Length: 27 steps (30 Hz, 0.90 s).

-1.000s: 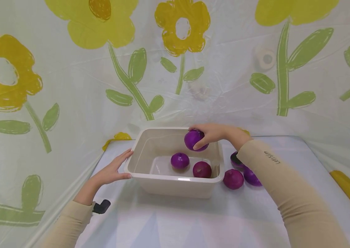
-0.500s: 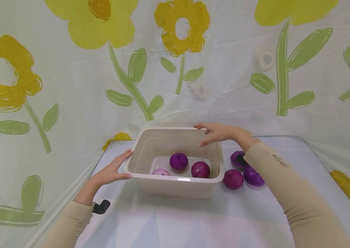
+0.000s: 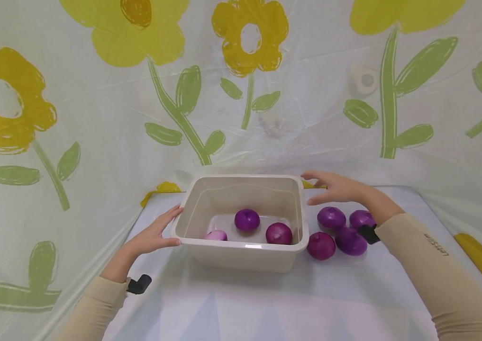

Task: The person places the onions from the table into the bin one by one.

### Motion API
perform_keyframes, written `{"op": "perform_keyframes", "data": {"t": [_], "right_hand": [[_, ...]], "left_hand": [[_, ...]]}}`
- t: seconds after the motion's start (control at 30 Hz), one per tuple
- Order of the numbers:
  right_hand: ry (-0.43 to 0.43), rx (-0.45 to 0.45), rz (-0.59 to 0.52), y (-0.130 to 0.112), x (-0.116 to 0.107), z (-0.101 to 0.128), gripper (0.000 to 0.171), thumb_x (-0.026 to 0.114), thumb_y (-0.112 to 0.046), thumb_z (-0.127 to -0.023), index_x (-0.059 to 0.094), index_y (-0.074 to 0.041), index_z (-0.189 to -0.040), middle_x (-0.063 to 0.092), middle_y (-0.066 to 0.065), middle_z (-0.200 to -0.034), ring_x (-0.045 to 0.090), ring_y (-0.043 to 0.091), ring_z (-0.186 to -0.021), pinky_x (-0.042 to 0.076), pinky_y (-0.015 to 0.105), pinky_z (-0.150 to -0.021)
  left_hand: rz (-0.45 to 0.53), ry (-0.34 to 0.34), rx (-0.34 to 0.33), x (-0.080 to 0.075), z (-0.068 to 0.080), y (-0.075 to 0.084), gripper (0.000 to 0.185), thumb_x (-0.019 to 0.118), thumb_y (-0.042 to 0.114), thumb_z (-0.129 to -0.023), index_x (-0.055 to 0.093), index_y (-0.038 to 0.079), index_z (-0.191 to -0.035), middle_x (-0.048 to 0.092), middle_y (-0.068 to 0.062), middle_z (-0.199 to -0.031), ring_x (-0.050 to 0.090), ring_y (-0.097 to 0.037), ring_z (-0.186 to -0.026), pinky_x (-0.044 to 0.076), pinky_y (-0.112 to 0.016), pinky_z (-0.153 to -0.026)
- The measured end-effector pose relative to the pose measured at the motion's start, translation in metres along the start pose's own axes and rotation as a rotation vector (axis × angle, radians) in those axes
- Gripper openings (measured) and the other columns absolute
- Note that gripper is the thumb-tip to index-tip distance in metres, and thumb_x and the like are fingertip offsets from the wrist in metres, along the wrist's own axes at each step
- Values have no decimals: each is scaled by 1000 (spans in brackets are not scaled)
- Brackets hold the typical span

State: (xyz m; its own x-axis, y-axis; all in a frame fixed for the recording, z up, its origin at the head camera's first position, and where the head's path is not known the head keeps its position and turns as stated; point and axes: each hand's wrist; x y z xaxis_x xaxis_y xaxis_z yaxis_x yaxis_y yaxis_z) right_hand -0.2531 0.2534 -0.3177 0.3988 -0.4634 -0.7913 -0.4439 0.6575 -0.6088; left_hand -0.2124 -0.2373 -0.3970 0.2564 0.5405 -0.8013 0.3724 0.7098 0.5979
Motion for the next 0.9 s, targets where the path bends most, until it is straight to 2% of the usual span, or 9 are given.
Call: {"op": "perform_keyframes", "data": {"t": [0.33, 0.53, 0.77, 0.9], "right_hand": [[28, 48, -77, 35, 25, 32, 66, 62, -26, -85, 30, -2, -137, 34, 25, -138, 45, 43, -115, 40, 58, -89], [7, 84, -120, 60, 51, 43, 70, 63, -26, -83, 29, 1, -138, 37, 29, -135, 45, 45, -114, 47, 48, -82], [13, 132, -120, 78, 81, 51, 73, 65, -29, -82, 29, 2, -137, 39, 33, -132, 44, 48, -115, 43, 62, -84], [42, 139, -120, 85, 97, 50, 71, 67, -28, -81, 32, 1, -136, 38, 31, -133, 42, 49, -115, 41, 63, -85]], "left_hand": [[-7, -4, 8, 1, -1, 0, 94, 71, 44, -74, 21, 11, -146, 16, -12, -152, 17, -37, -136, 24, -65, -100], [-16, -1, -1, 1, 0, 0, 94, 71, 45, -73, 21, 11, -146, 16, -12, -152, 17, -38, -136, 23, -66, -100], [-14, -4, -16, 1, 0, 0, 93, 71, 44, -74, 21, 12, -146, 16, -11, -152, 16, -37, -137, 23, -65, -100], [-18, -4, -26, 1, -1, 1, 94, 71, 46, -73, 21, 13, -146, 15, -10, -153, 15, -36, -137, 24, -66, -100]]}}
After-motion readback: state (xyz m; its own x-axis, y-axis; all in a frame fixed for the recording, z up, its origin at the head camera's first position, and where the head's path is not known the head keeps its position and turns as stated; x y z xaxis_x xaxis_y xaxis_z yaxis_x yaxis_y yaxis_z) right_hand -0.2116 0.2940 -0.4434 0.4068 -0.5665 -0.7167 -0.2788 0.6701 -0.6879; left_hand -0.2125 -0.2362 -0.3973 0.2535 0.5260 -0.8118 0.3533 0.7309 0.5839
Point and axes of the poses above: each hand's wrist, its own z-axis away from the middle knuckle, its own x-axis out of the palm, y = z × x
